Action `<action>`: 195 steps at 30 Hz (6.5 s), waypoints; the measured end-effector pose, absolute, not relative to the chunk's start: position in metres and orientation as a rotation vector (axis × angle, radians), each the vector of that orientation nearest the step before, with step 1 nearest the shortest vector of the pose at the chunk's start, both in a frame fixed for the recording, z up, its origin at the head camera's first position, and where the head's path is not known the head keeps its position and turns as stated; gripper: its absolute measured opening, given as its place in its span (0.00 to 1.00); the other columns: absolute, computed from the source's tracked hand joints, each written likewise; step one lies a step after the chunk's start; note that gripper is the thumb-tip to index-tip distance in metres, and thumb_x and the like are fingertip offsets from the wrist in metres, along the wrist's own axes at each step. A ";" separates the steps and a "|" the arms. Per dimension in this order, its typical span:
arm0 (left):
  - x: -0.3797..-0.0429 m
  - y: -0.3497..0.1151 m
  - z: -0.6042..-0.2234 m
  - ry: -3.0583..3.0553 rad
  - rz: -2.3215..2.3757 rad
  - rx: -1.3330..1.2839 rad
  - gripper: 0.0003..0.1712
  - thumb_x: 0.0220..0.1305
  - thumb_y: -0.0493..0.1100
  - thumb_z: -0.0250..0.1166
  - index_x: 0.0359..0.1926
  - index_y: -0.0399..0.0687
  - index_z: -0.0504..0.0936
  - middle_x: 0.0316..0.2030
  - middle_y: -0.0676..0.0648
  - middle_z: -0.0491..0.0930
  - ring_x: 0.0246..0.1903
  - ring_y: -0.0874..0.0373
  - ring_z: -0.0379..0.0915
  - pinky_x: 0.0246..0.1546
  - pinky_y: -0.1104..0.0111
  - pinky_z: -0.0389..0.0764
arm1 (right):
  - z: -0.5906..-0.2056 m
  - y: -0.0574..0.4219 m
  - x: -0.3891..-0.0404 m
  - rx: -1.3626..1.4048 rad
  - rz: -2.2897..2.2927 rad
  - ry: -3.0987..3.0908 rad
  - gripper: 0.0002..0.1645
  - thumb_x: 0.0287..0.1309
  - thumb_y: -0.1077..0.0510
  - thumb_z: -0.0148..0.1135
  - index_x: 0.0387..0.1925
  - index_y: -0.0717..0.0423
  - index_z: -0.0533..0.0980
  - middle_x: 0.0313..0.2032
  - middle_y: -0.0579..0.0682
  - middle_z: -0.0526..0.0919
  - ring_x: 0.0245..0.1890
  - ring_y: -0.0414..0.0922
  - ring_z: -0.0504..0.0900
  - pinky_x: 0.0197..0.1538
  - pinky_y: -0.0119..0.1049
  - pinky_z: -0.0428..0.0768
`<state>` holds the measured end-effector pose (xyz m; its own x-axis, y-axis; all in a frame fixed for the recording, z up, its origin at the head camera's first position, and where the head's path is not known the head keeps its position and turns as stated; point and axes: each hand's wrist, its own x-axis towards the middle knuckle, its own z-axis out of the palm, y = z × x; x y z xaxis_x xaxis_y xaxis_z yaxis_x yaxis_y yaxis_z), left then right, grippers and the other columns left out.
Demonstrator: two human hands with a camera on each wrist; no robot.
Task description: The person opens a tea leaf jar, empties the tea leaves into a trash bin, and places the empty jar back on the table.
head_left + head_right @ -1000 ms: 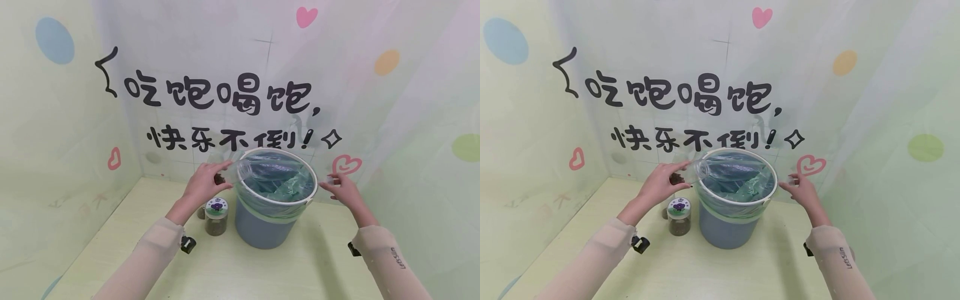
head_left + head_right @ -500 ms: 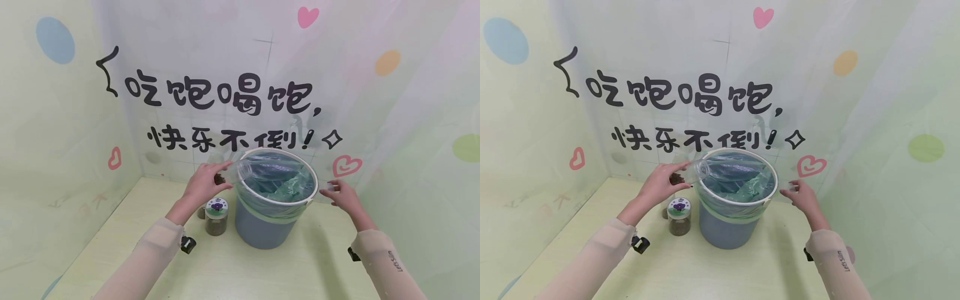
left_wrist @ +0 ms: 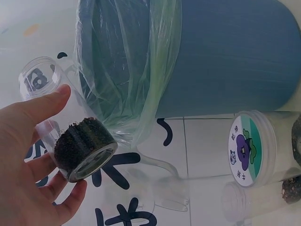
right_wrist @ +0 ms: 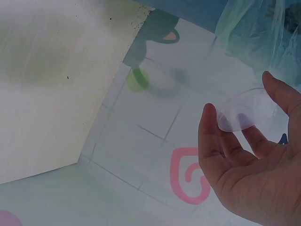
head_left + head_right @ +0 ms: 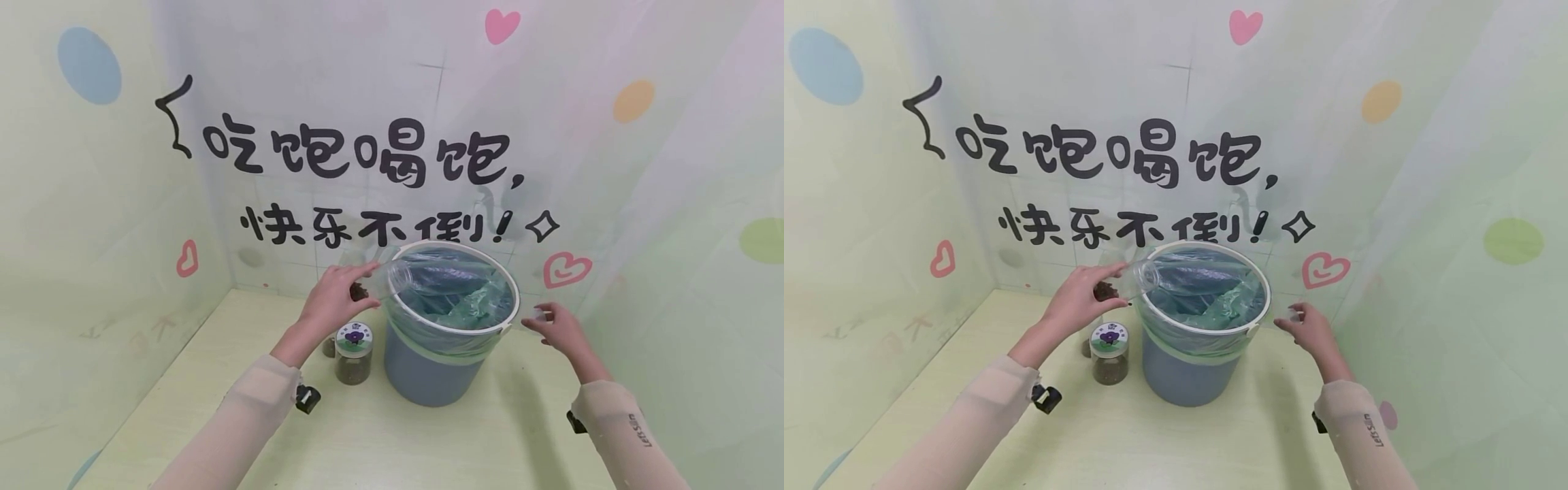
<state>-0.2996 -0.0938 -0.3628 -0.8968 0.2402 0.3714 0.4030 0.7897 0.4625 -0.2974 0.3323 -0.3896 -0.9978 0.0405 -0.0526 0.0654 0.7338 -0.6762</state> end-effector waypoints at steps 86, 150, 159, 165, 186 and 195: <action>-0.298 -0.092 -0.361 -2.706 -0.806 -0.467 0.42 0.55 0.57 0.74 0.71 0.64 0.70 0.68 0.46 0.73 0.64 0.41 0.68 0.56 0.43 0.78 | -0.514 0.336 -0.288 0.207 -0.804 2.904 0.35 0.58 0.53 0.67 0.57 0.75 0.69 0.50 0.72 0.79 0.46 0.61 0.81 0.51 0.58 0.80; -0.295 -0.096 -0.365 -2.711 -0.796 -0.454 0.42 0.54 0.60 0.73 0.70 0.64 0.70 0.66 0.48 0.75 0.62 0.43 0.69 0.58 0.44 0.78 | -0.553 0.329 -0.271 0.215 -0.619 2.907 0.35 0.42 0.56 0.78 0.50 0.67 0.75 0.44 0.70 0.73 0.41 0.62 0.78 0.45 0.58 0.81; -0.293 -0.098 -0.365 -2.700 -0.804 -0.456 0.42 0.54 0.60 0.73 0.70 0.63 0.71 0.66 0.47 0.75 0.66 0.40 0.67 0.62 0.41 0.74 | -0.554 0.330 -0.270 0.186 -0.606 2.916 0.35 0.41 0.55 0.78 0.50 0.67 0.75 0.44 0.71 0.73 0.41 0.63 0.78 0.45 0.59 0.81; -0.293 -0.098 -0.365 -2.694 -0.807 -0.457 0.42 0.54 0.60 0.73 0.70 0.62 0.71 0.66 0.48 0.75 0.66 0.40 0.66 0.62 0.41 0.73 | -0.550 0.334 -0.268 0.159 -0.595 2.916 0.35 0.43 0.55 0.78 0.50 0.69 0.74 0.45 0.72 0.73 0.43 0.65 0.78 0.48 0.61 0.80; -0.293 -0.099 -0.365 -2.702 -0.793 -0.454 0.42 0.55 0.60 0.73 0.70 0.62 0.71 0.67 0.46 0.75 0.66 0.40 0.67 0.62 0.43 0.74 | -0.517 0.352 -0.278 0.056 -0.614 2.954 0.33 0.52 0.53 0.73 0.51 0.73 0.73 0.42 0.69 0.78 0.41 0.57 0.80 0.49 0.57 0.79; -0.294 -0.099 -0.365 -2.702 -0.801 -0.456 0.42 0.55 0.60 0.73 0.70 0.62 0.71 0.67 0.47 0.75 0.67 0.40 0.66 0.63 0.42 0.73 | -0.495 0.358 -0.285 0.023 -0.574 2.998 0.33 0.55 0.52 0.71 0.50 0.75 0.73 0.43 0.71 0.79 0.44 0.63 0.80 0.50 0.59 0.79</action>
<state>-0.2937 -0.0988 -0.3648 -0.9092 0.2173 0.3551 0.3757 0.7958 0.4750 -0.2846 0.3579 -0.4950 -0.9959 -0.0018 -0.0900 0.0316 0.9293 -0.3680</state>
